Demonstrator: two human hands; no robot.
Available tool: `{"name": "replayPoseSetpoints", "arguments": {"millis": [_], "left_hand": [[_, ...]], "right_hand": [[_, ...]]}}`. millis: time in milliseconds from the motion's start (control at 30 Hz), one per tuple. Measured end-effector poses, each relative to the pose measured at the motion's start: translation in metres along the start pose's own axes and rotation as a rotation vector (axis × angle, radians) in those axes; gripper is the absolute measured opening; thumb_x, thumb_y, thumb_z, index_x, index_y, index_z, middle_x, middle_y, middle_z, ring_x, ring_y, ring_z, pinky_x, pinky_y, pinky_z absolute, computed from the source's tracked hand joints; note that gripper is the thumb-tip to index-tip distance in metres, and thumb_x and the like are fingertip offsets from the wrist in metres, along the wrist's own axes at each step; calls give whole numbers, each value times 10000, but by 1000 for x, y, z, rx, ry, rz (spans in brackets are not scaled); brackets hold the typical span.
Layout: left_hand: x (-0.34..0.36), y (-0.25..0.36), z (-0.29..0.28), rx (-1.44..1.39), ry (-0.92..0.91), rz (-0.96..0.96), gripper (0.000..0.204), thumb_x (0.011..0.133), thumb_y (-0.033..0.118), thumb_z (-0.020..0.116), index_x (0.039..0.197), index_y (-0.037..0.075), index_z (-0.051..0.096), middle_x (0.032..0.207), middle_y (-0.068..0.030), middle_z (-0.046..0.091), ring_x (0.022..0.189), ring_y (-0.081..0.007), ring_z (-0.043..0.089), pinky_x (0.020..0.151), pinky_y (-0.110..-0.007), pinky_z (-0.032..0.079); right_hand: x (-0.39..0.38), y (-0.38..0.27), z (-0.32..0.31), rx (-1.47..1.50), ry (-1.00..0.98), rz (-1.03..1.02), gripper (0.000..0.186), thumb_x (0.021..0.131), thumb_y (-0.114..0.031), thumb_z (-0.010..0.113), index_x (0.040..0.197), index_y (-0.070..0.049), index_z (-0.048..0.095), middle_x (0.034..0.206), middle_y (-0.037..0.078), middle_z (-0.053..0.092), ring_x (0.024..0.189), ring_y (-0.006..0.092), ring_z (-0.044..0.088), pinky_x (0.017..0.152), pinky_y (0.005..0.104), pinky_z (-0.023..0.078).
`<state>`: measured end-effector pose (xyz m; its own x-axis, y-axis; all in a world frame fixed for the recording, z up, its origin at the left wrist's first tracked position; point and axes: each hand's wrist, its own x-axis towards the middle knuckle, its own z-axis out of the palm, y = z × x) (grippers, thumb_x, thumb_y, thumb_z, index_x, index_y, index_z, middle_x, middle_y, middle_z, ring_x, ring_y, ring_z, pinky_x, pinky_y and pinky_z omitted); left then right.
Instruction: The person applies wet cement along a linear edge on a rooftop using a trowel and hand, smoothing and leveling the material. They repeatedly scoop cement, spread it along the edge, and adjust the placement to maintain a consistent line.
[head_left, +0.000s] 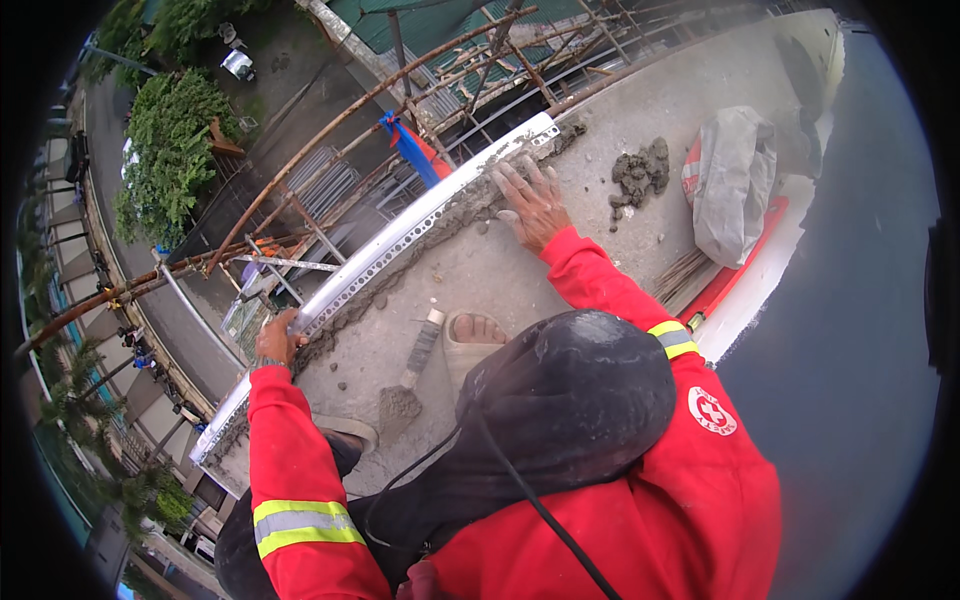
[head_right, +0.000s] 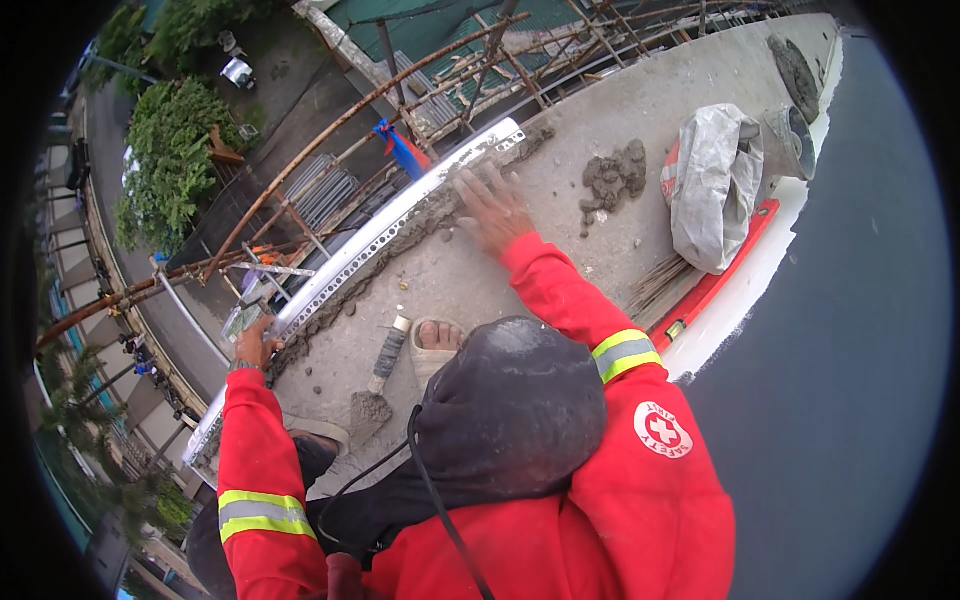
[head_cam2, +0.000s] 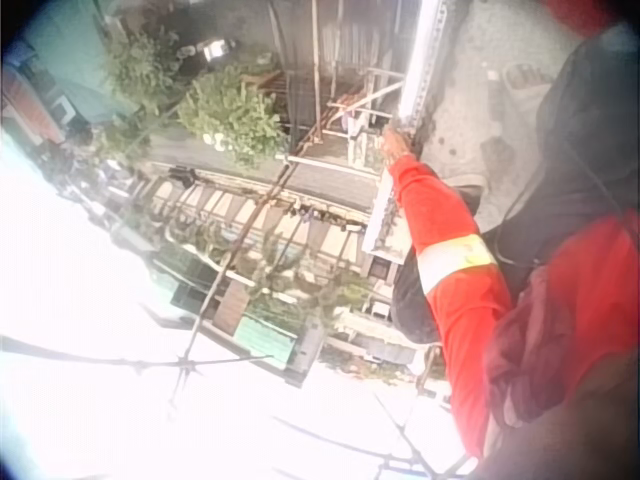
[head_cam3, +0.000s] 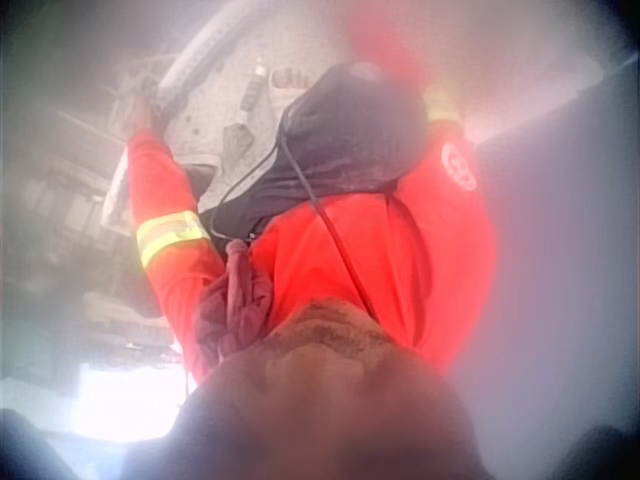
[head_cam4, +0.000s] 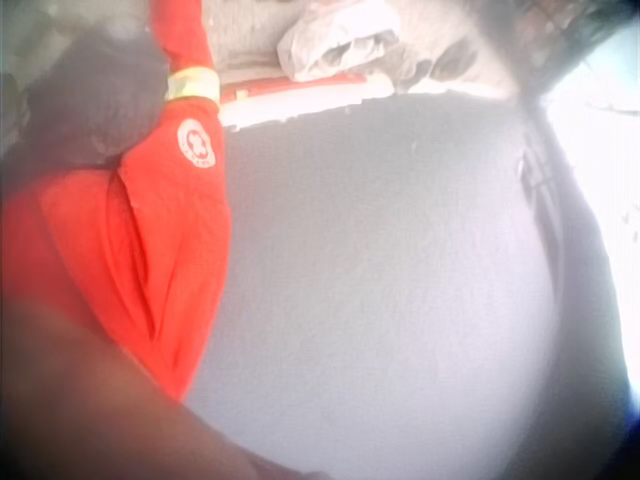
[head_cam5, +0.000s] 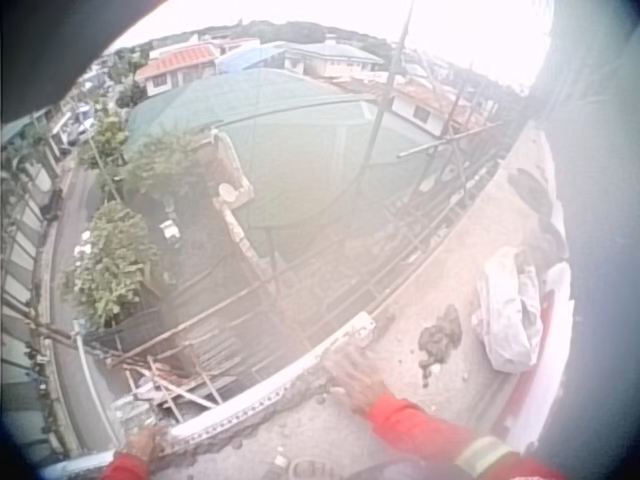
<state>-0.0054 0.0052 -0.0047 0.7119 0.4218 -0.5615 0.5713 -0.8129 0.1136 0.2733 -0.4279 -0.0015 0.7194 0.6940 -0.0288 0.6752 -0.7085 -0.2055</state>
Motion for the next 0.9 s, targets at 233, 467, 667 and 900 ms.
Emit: {"name": "replayPoseSetpoints", "arguments": {"millis": [233,467,667,900], "left_hand": [[-1,2,-1,-3,-20,-37,561,630,212,806,1166,251,645,1062,-131,679,980,-336,645,840,-440,506],[-1,2,-1,-2,-1,6,562,626,197,799,1164,241,644,1094,-99,675,1008,-316,638,859,-423,500],[-1,2,-1,-7,-15,-8,570,626,187,801,1172,222,641,1108,-91,672,1022,-309,633,875,-407,494],[-4,6,-4,-13,-1,18,569,630,173,799,1173,230,639,1107,-94,671,1002,-315,640,861,-415,500]], "right_hand": [[-4,22,-1,-39,78,172,690,879,-319,564,1491,-218,260,1549,9,245,1432,325,159,1126,592,128],[12,36,-4,-35,122,48,629,889,-277,542,1468,-186,314,1507,29,338,1423,310,213,1128,573,153],[55,48,1,-81,164,-58,617,796,-35,506,1394,-165,425,1435,19,445,1360,229,359,1135,528,192],[44,51,5,-29,22,-135,530,789,-19,503,1305,-142,508,1386,45,492,1332,213,399,1132,495,214]]}}
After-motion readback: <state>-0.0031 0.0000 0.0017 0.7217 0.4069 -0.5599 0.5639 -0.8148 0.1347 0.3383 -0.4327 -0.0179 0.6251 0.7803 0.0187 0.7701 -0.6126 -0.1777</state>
